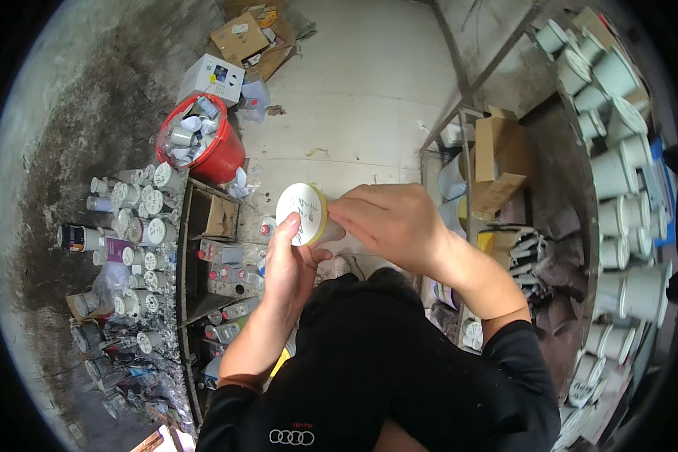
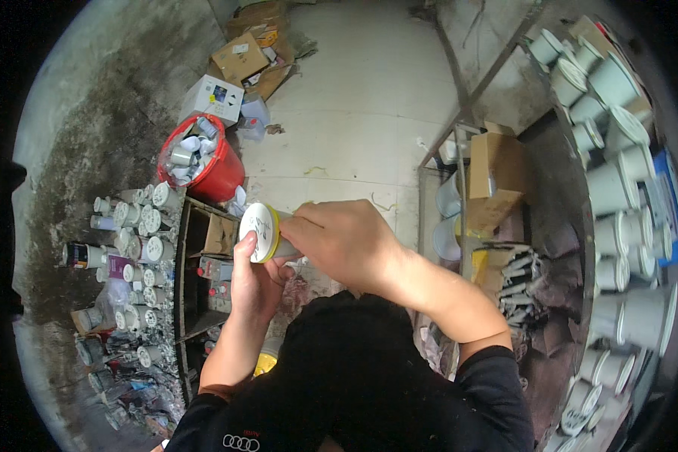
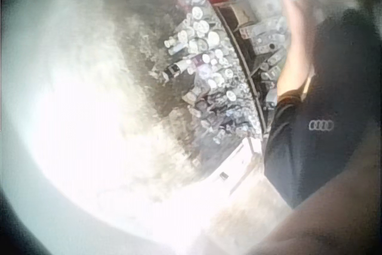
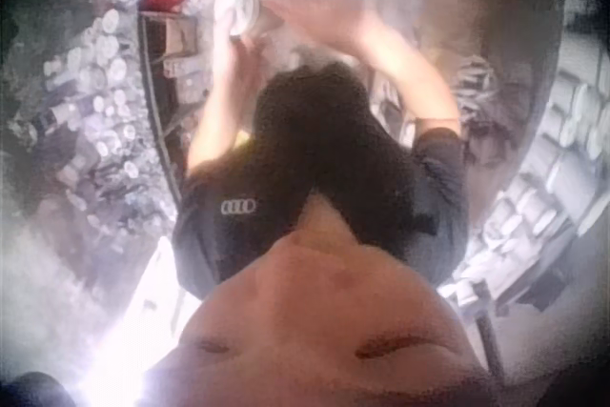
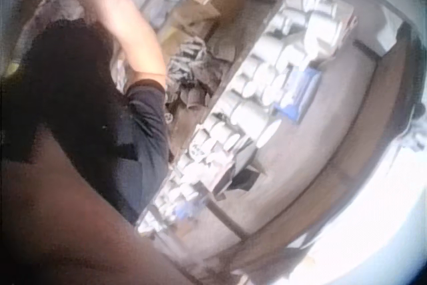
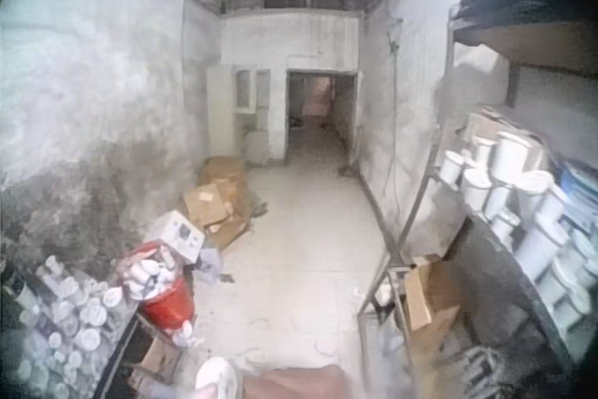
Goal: The person walks into a garage, picks up a cloth, dips it into a bucket of water, and wipes the surface of a car part covered with newspaper and tape. The person then walks to a storage area and handles a small container.
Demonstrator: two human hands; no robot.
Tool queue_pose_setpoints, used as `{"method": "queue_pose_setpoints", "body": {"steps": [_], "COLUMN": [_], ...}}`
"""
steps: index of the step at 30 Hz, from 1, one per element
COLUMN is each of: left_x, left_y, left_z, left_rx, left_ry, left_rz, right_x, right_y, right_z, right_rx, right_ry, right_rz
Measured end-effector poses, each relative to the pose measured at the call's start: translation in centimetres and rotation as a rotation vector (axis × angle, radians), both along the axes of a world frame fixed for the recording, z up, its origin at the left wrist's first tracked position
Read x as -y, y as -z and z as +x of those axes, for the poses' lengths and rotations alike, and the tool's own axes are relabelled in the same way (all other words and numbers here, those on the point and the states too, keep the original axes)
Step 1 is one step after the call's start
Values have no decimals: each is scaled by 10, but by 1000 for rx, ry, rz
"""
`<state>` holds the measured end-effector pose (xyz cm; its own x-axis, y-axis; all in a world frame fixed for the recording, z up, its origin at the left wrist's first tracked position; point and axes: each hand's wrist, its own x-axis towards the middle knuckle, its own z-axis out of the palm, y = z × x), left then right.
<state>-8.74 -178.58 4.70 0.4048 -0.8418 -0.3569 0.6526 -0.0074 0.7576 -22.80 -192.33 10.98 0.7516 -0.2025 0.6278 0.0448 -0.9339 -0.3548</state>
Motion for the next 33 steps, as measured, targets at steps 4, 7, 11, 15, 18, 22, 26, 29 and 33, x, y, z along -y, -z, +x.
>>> {"method": "queue_pose_setpoints", "body": {"steps": [4,7,11,15,18,22,26,29,33], "left_x": [41,72,120,178,215,253,277,292,297], "left_y": [-9,-9,-7,-10,-22,-34,-36,-26,-8], "left_z": [40,67,99,138,161,188,216,246,296], "left_rx": [29,30,47,189,207,151,214,307,219], "left_ry": [-71,-209,-370,-511,-612,-738,-837,-952,-947], "left_rz": [17,13,-37,81,102,113,67,144,-62], "right_x": [57,100,167,230,276,315,341,353,359], "right_y": [-3,3,19,26,16,6,6,10,21], "right_z": [47,86,145,204,244,299,346,381,439], "right_rx": [-17,-1,23,155,154,157,113,92,46], "right_ry": [-87,-182,-332,-473,-564,-713,-791,-790,-786], "right_rz": [36,121,210,288,354,534,585,514,549]}}
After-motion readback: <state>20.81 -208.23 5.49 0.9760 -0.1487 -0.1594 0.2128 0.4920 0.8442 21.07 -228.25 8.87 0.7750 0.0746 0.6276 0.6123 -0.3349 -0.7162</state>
